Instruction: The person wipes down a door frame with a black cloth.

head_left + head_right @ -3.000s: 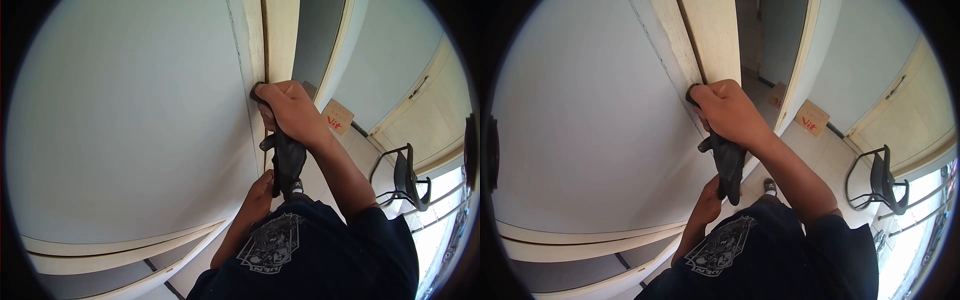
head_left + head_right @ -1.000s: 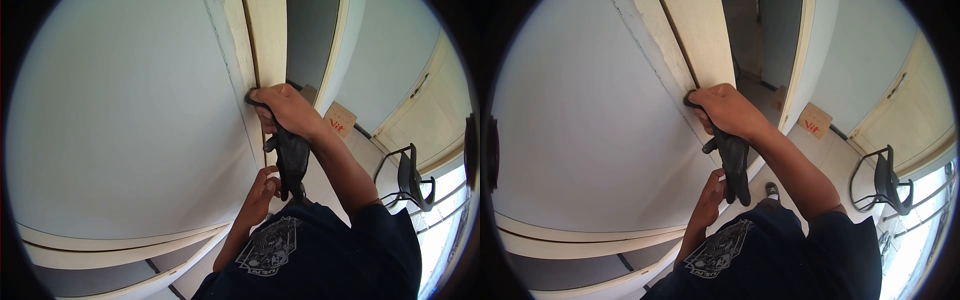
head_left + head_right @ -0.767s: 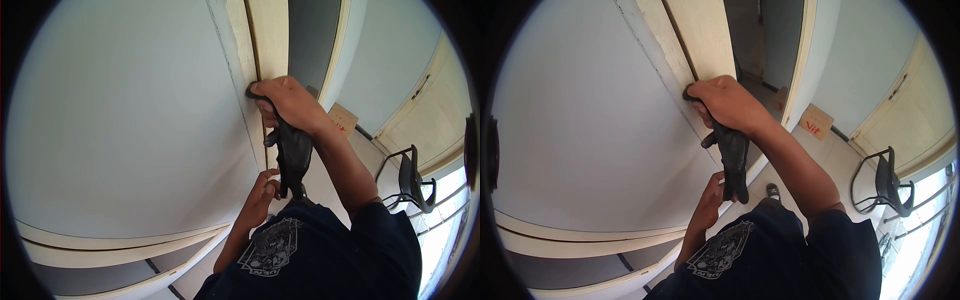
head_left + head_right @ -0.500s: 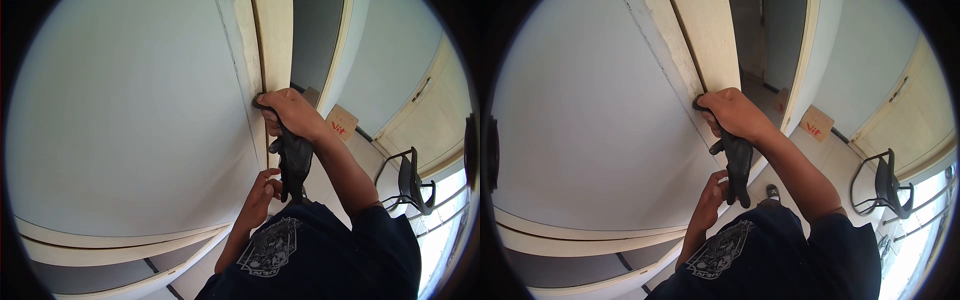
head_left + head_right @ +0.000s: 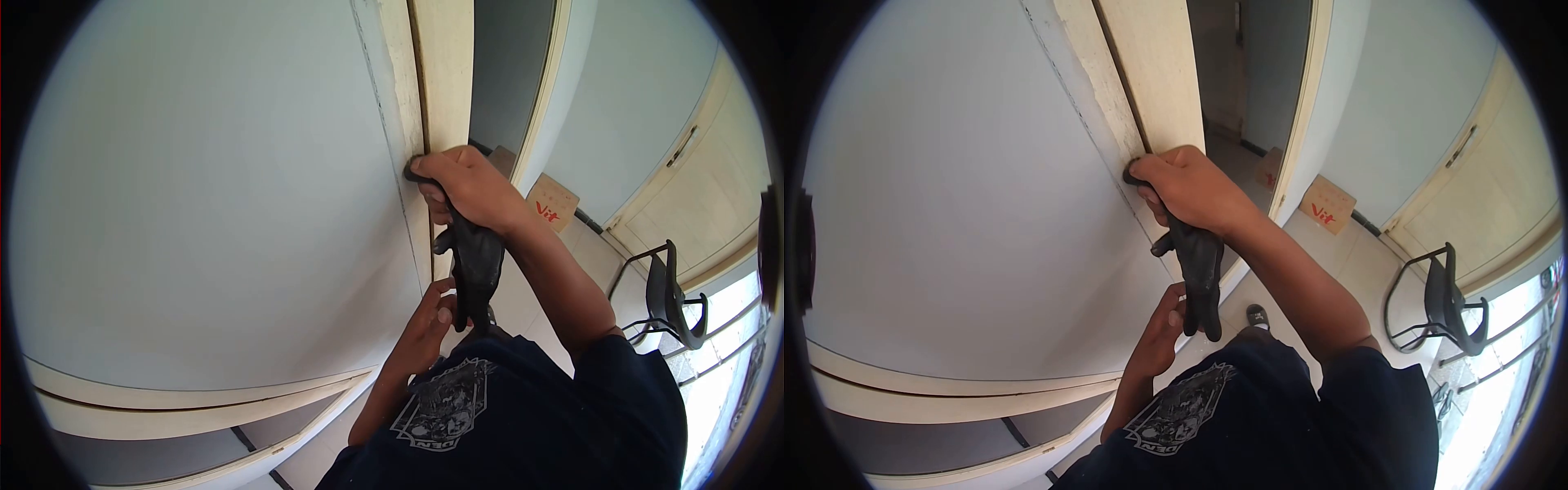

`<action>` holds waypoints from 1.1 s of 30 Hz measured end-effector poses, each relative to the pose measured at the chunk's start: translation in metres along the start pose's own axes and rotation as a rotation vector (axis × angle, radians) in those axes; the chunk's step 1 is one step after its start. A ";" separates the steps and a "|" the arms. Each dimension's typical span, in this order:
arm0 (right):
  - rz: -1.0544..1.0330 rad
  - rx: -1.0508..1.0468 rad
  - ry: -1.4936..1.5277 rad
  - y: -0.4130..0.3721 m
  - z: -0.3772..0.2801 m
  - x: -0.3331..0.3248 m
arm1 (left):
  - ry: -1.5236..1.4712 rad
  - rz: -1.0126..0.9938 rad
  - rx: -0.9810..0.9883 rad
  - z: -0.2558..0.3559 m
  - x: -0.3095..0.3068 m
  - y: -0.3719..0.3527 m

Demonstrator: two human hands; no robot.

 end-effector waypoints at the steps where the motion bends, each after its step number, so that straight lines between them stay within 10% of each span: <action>1: 0.034 -0.067 0.003 0.000 -0.014 -0.003 | 0.006 0.010 0.030 0.000 0.000 0.002; 33: -0.049 0.015 0.090 0.001 0.005 0.002 | -0.102 0.064 0.056 -0.005 -0.012 -0.017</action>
Point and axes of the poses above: each hand's wrist, its own y-axis towards the middle knuckle, its own x-axis out of the palm, z = x × y, the point moved 8 cm from there along y, towards the middle knuckle, and after that the axes turned 14 degrees about -y, right-handed, at the moved point
